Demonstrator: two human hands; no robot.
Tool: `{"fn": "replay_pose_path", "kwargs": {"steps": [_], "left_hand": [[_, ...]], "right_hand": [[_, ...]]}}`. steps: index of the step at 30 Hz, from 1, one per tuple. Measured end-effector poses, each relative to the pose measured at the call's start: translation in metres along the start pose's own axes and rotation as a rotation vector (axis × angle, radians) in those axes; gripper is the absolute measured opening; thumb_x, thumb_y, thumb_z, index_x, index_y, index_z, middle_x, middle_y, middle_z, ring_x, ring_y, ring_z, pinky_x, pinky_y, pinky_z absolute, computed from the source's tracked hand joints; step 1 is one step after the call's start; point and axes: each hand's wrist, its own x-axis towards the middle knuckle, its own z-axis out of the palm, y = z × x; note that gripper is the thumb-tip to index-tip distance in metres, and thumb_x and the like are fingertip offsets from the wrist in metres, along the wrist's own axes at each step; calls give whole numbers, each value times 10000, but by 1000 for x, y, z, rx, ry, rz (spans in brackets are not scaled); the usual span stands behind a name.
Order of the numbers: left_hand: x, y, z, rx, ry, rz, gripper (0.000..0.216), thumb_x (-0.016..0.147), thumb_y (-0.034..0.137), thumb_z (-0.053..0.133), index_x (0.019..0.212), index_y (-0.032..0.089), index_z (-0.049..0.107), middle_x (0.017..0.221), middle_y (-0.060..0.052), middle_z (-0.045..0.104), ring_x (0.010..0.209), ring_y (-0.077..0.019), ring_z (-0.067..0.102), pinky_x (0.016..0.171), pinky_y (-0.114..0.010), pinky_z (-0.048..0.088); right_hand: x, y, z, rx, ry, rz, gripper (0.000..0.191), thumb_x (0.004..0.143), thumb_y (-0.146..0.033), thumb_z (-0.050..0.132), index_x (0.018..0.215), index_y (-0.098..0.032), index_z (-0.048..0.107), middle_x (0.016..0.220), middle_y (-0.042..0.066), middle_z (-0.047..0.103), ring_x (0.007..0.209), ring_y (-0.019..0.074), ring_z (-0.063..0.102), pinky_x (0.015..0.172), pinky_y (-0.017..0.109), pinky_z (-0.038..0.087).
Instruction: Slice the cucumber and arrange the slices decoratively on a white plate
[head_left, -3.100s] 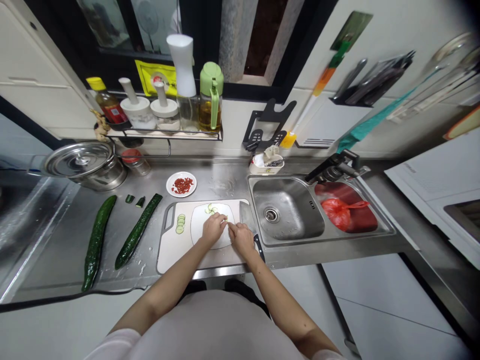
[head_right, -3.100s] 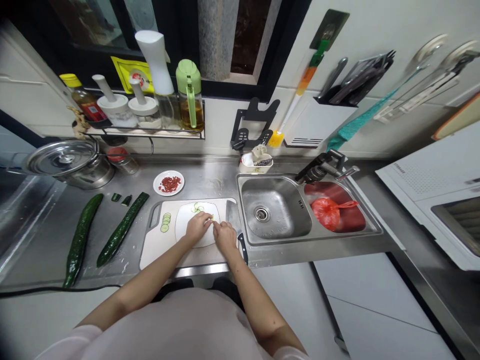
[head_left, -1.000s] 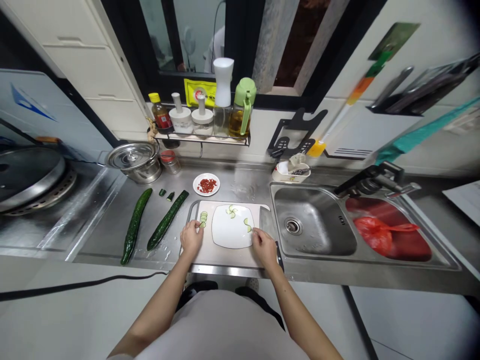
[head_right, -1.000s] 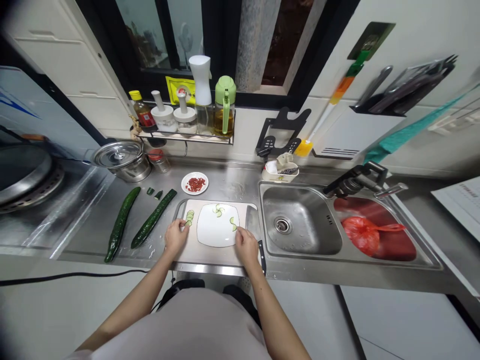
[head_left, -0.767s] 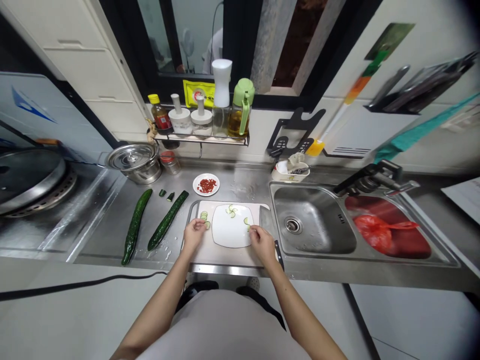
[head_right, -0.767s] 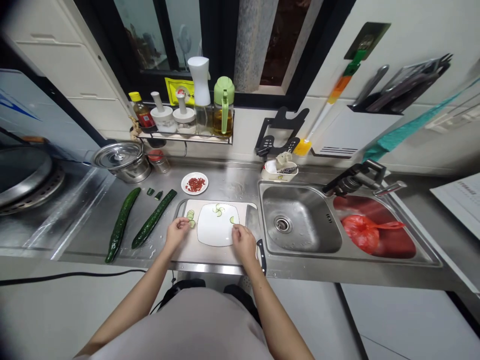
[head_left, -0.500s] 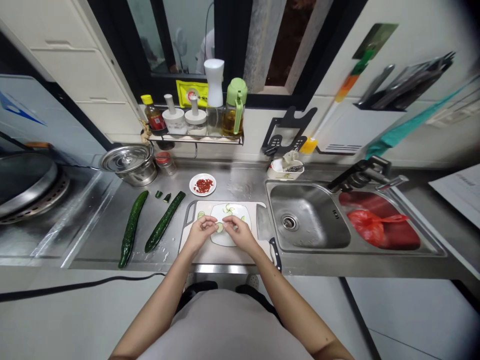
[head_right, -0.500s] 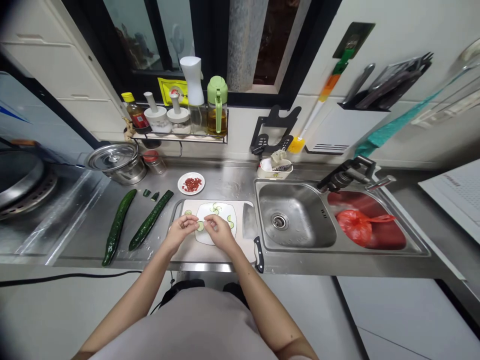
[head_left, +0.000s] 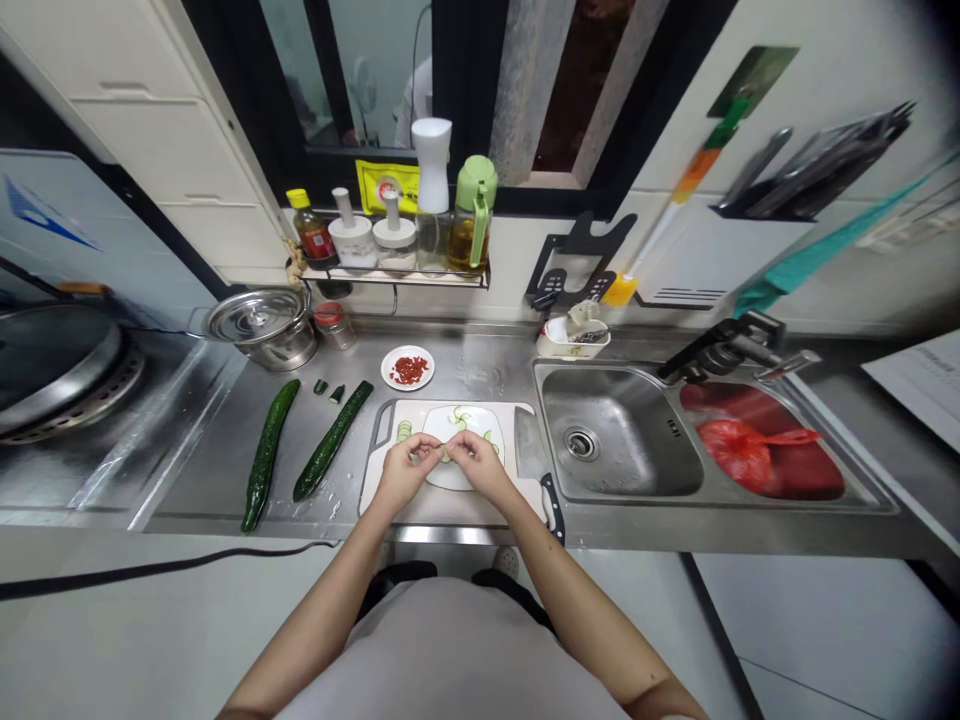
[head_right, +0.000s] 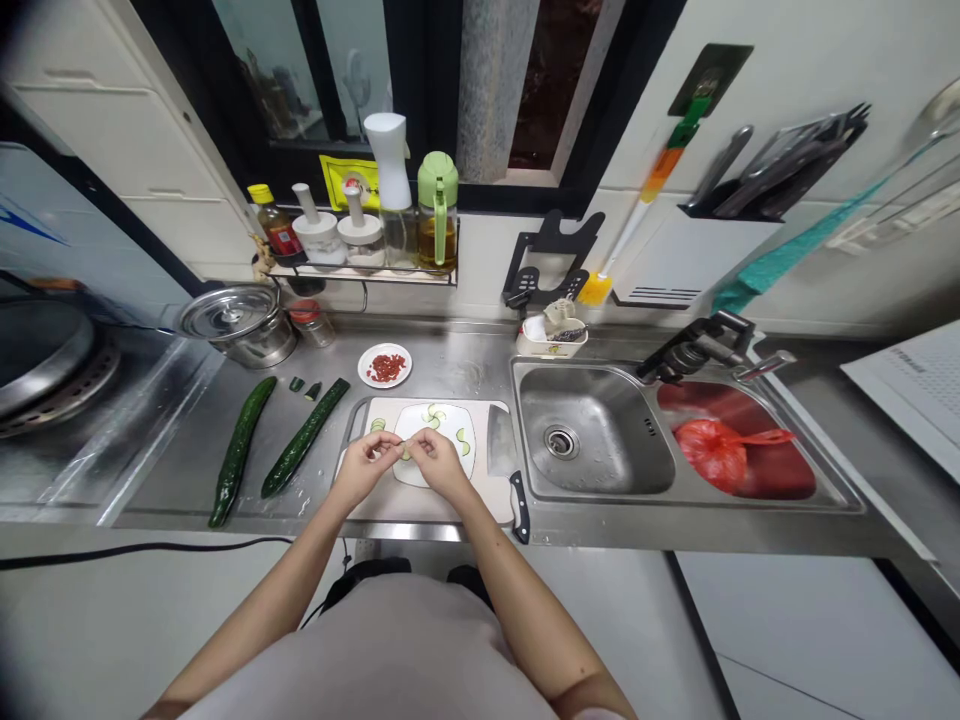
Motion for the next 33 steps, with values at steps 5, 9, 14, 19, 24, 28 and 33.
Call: {"fn": "replay_pose_path", "kwargs": {"steps": [5,9,14,19,24,28,33], "left_hand": [[-5,7,-6,258,31,242,177,853,332,578,875,209,704,862,-45,689,767,-158,591,765,-290,462],[-10,8,0,279,96,190,204,833,390,600,880,220,702,850,-46,682,769,-172,585,786,-307,441],[-15,7,13,-163,3,-373,510,805,654,487,678,173,602,601,-22,598,507,-107,462,533,-240,342],[-9,13,9,-569,-237,-737,587,720,732,533,774,154,622,631,-2,587,469,-60,423,459,-196,179],[-5,16,7,-606,-207,-643,418,607,499,769,763,154,589,701,17,583,510,-38,425,450,-184,145],[-6,11,12,-546,-140,-533,383,583,450,779,662,152,551,667,21,569,506,-37,387,452,-189,162],[-7,8,18,-477,-49,-429,349,586,445,764,625,153,578,558,43,520,492,-50,374,481,-200,236]], "right_hand": [[3,-2,2,168,-19,244,156,702,-346,579,671,-197,544,564,-40,525,522,99,469,462,203,337],[4,-2,2,244,-28,341,157,680,-345,574,680,-190,556,565,-32,537,508,98,472,433,196,329],[3,-3,-4,161,-13,184,180,707,-369,609,704,-195,564,574,-45,521,537,99,465,482,206,350],[3,-3,-13,14,-78,-34,170,754,-354,616,707,-192,597,713,-9,611,710,128,540,683,250,430],[3,3,-18,-47,-132,-40,155,760,-330,604,698,-188,599,698,-10,614,708,131,534,693,257,424],[2,6,-17,-9,-119,56,137,715,-314,598,661,-188,589,631,-30,561,608,105,477,597,231,388],[-1,6,-12,96,-114,205,155,688,-342,593,656,-193,566,588,-40,528,524,94,451,478,210,342]]}}
